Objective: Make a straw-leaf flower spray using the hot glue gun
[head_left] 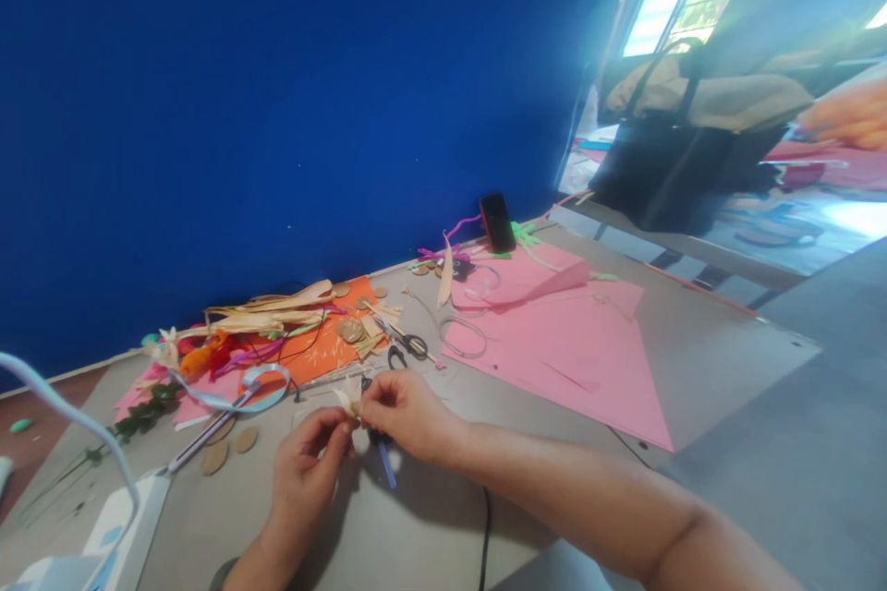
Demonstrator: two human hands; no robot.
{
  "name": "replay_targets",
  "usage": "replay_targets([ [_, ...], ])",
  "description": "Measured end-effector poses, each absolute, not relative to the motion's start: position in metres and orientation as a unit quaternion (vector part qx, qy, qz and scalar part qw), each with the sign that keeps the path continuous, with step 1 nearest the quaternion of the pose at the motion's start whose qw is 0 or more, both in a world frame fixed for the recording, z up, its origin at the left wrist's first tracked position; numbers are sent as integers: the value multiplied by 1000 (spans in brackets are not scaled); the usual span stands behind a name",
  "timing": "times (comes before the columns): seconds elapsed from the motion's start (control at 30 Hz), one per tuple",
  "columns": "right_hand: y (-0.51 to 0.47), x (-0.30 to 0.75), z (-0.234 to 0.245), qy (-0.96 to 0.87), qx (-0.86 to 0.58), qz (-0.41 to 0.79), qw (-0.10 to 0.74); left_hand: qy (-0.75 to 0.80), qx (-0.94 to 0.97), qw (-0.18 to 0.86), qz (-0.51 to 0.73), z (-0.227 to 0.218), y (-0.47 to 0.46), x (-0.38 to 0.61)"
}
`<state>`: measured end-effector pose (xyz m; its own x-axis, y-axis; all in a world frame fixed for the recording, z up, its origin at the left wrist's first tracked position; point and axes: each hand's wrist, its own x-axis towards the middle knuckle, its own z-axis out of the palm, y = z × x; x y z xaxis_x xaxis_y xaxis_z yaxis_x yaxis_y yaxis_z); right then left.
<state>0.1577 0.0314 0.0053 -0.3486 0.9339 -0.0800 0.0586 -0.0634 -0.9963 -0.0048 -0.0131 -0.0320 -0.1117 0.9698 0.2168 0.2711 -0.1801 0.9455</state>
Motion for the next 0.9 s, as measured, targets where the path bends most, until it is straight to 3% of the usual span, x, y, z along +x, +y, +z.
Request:
replay_targets([
  [0.9,31,165,15,-662,-409,509,367,514,538,397,537,-25,-13,-5],
])
